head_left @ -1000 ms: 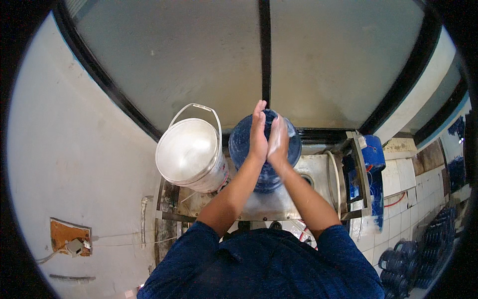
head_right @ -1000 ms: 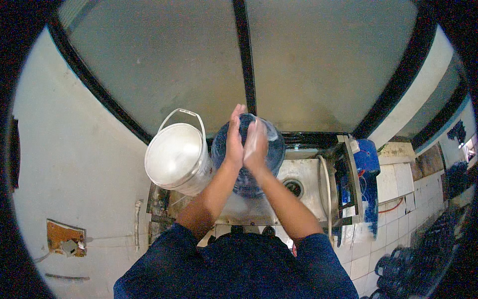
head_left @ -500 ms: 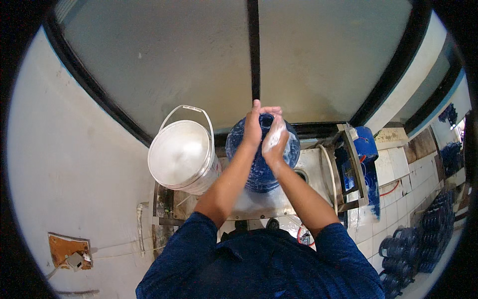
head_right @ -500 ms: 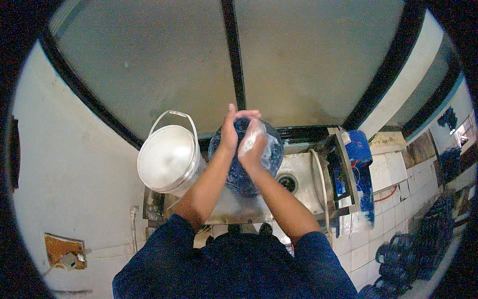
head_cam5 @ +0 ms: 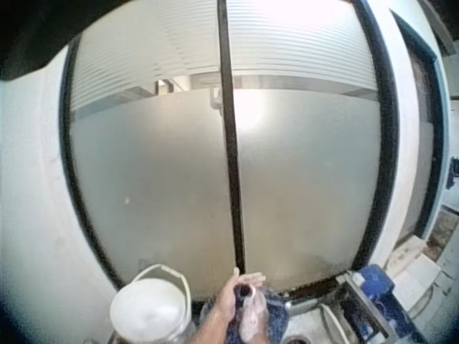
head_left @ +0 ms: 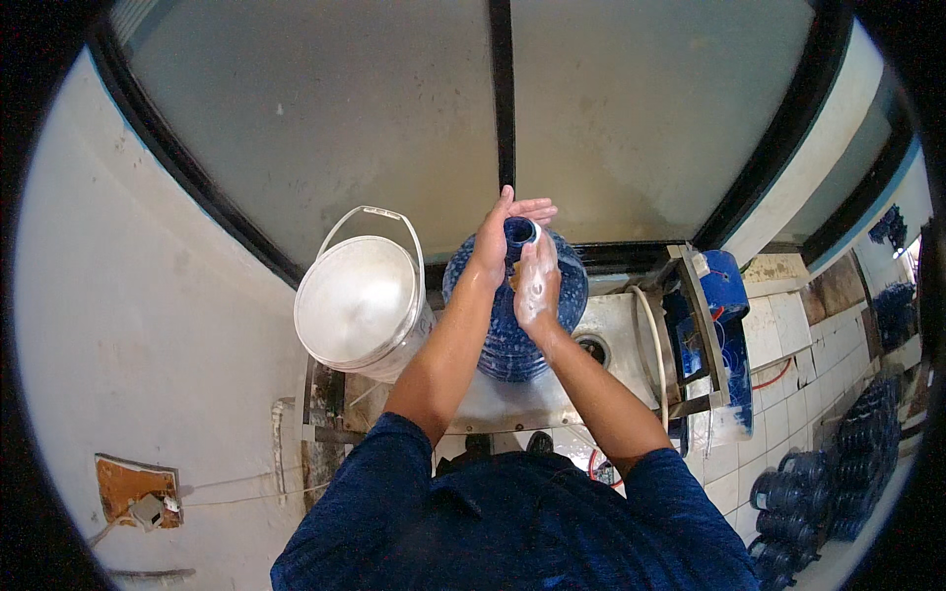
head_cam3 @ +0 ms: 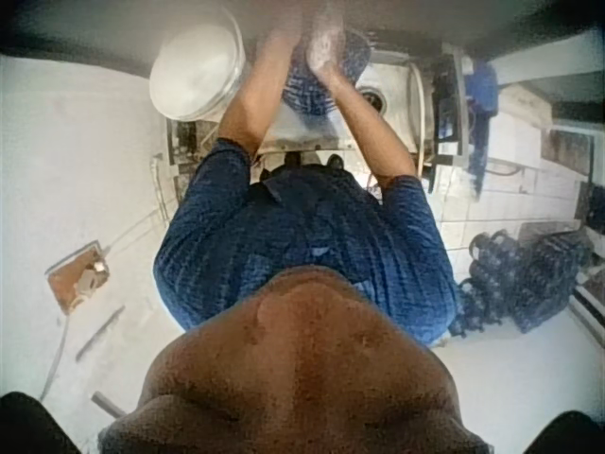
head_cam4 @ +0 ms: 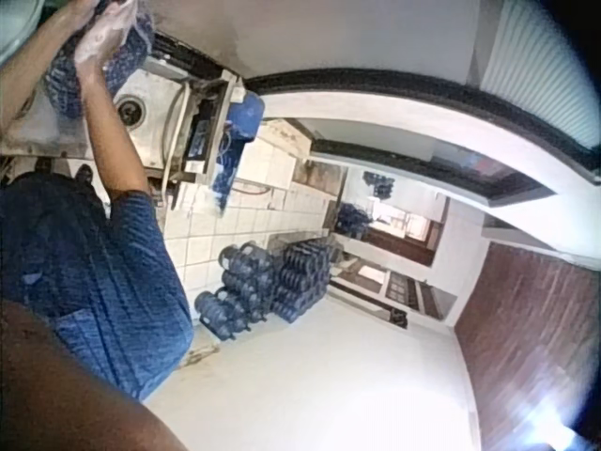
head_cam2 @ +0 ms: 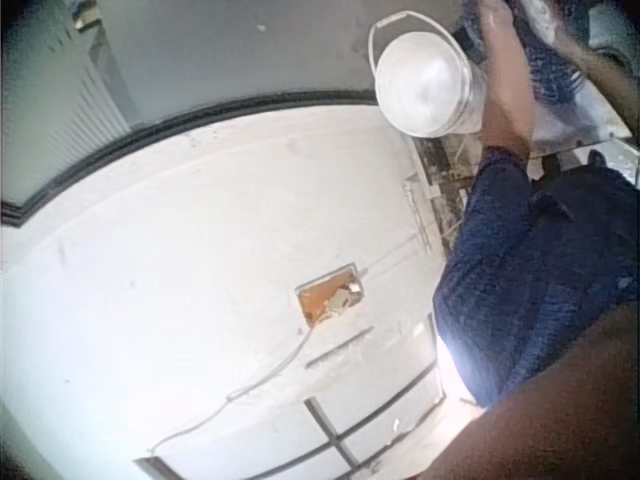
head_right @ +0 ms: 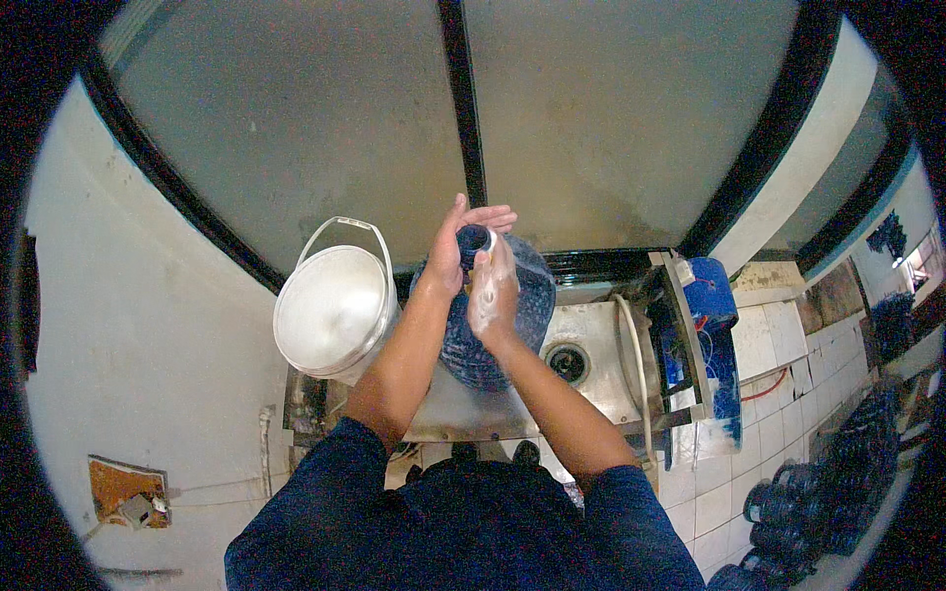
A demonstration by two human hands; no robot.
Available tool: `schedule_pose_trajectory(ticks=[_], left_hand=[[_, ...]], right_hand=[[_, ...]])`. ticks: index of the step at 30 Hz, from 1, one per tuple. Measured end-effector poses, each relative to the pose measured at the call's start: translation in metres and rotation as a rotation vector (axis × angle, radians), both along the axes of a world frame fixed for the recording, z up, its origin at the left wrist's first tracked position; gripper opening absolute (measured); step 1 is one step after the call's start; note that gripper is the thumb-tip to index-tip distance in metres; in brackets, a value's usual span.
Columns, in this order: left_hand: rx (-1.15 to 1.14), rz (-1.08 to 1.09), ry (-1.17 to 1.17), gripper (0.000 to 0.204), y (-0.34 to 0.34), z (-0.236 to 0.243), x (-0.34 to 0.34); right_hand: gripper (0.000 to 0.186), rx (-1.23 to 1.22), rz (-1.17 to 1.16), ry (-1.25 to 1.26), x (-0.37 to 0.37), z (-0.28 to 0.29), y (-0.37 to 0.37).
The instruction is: The person fills a large blue water dispenser with water from a hose. They then use a sponge to scrub the exterior of the dispenser with soapy water, covering the entire surface area.
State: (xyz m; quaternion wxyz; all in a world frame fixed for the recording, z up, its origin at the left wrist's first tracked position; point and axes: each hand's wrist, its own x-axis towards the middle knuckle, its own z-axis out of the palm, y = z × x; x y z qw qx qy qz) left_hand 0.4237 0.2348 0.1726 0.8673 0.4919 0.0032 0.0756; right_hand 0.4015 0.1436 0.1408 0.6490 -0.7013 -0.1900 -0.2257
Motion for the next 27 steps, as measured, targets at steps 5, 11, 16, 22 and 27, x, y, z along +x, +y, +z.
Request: schedule_pose_trajectory(ticks=[5,11,16,22,27], left_hand=[[0.183,0.615,-0.056,0.068,-0.055,0.005,-0.022],[0.264,0.554,-0.097,0.077,-0.052,-0.007,-0.036],[0.162,0.31,-0.082,0.081,-0.044,-0.013,-0.032],[0.225,0.584,-0.12,0.083,-0.072,-0.013,-0.022],[0.24,0.498,-0.145,0.09,-0.056,-0.017,-0.022]], right_hand=[[0.055,0.306,0.412,0.361,0.067,0.007,-0.004],[0.045,0.225,0.234,0.327,0.026,0.023,-0.018],[0.042,-0.074,-0.204,-0.187,-0.005,0.011,-0.012],[0.036,0.398,0.477,0.461,0.054,0.013,-0.04],[0.05,-0.159,-0.215,-0.179,-0.026,0.002,-0.03]])
